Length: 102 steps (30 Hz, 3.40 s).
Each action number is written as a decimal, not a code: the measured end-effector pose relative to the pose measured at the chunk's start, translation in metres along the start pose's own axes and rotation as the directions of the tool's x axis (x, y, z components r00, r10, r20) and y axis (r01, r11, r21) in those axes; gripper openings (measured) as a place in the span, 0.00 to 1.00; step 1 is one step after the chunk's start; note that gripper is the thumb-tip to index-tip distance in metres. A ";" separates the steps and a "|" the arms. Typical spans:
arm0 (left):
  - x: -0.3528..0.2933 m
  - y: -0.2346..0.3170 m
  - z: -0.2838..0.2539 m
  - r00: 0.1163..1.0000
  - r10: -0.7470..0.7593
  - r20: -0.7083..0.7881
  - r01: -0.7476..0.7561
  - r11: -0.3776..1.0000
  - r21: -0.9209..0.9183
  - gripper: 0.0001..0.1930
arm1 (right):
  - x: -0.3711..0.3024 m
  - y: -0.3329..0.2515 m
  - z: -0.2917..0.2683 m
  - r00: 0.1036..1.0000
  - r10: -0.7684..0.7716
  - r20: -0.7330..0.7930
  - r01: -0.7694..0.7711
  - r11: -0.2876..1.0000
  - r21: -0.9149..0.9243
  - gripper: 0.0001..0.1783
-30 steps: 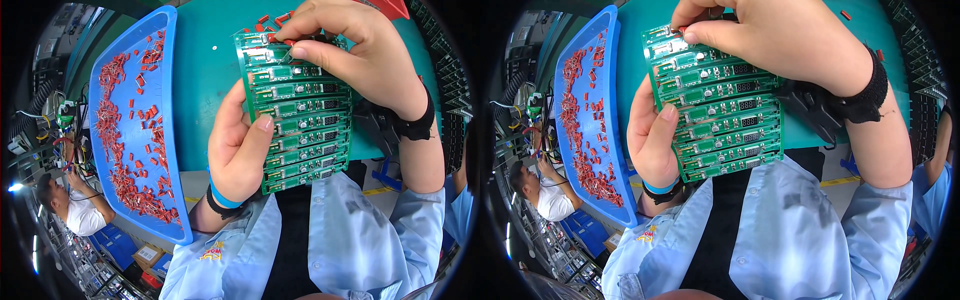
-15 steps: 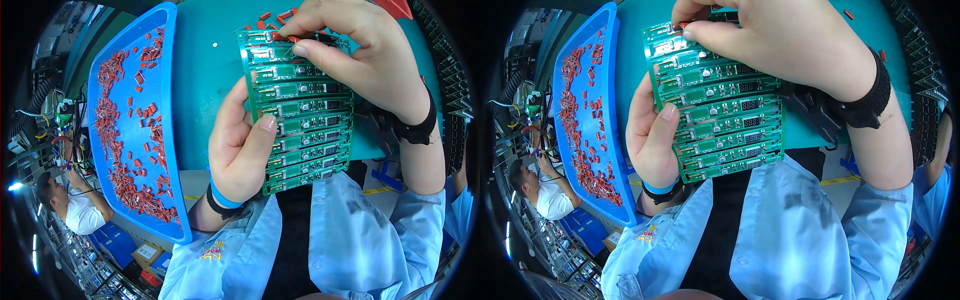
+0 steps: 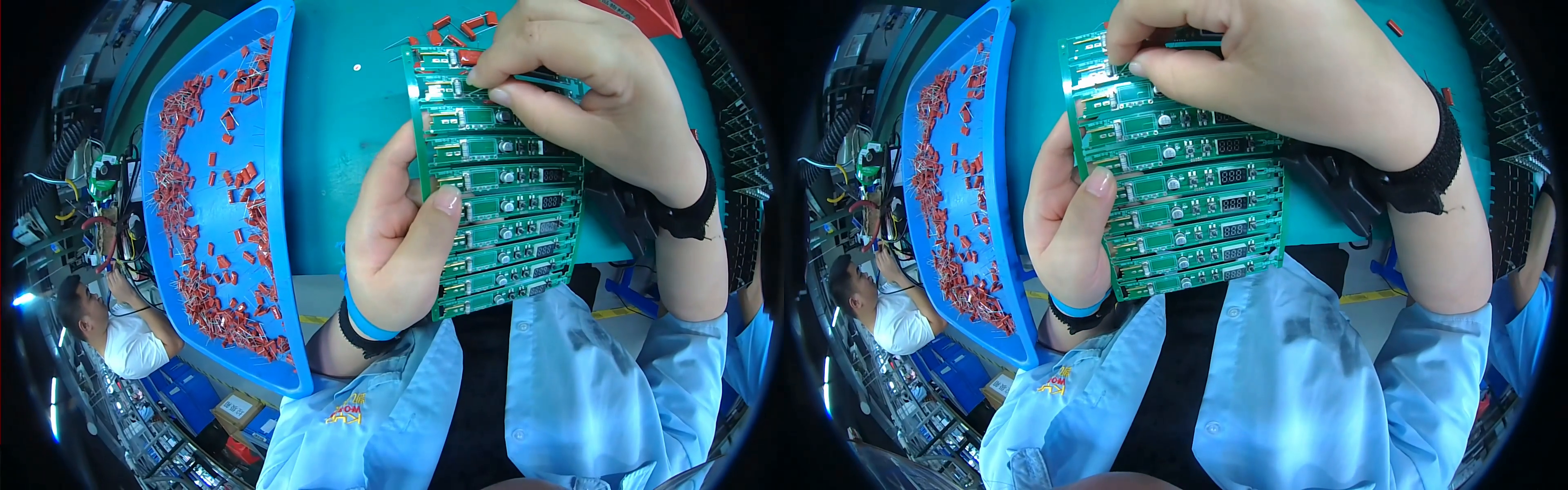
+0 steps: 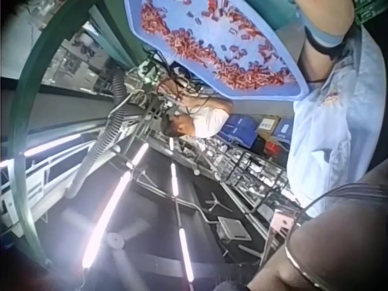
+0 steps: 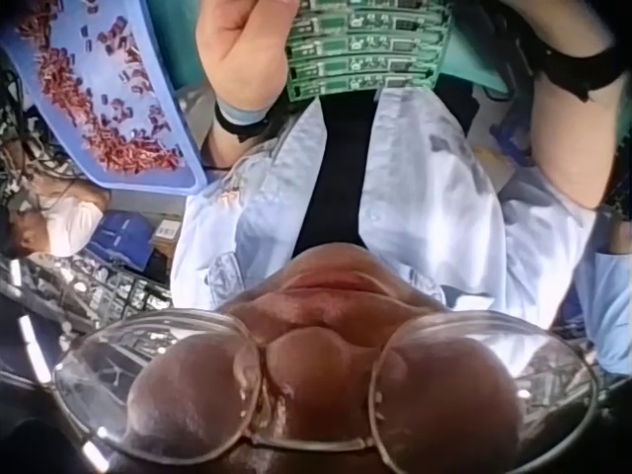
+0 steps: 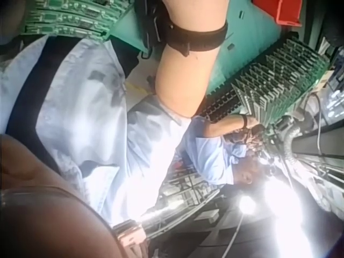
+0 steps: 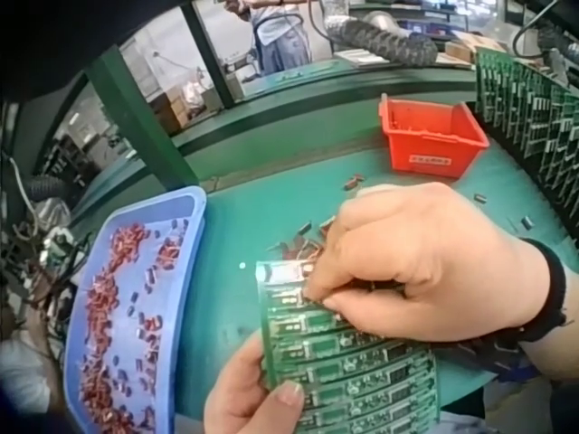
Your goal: The person picks up red capacitors from a tray and inserts them into a green circuit board by hand. After filling the board, they place it onto a stack and pick up a new board to repeat the process.
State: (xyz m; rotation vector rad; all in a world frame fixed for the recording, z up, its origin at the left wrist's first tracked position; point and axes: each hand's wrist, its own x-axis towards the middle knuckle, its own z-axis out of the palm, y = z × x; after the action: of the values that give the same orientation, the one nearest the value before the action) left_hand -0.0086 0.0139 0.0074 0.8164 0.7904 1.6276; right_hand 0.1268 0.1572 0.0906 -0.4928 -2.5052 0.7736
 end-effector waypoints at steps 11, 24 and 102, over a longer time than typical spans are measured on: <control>0.002 -0.001 -0.005 0.998 0.026 0.058 -0.027 0.999 0.030 0.26 | -0.002 0.012 0.008 0.994 -0.089 0.061 0.092 0.994 -0.063 0.05; 0.002 -0.004 -0.005 0.998 0.047 0.038 -0.049 0.997 0.059 0.26 | -0.005 0.019 0.017 0.966 -0.257 -0.018 0.250 0.953 -0.170 0.08; -0.002 0.031 0.025 0.966 0.217 0.140 -0.239 0.957 0.165 0.25 | -0.012 0.025 -0.054 0.933 0.360 -0.026 -0.354 0.900 -0.255 0.09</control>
State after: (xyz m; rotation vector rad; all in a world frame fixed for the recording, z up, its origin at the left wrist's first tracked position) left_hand -0.0034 0.0084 0.0467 1.1610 0.7882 1.7062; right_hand 0.1704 0.1942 0.1117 -1.0651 -2.5821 0.5822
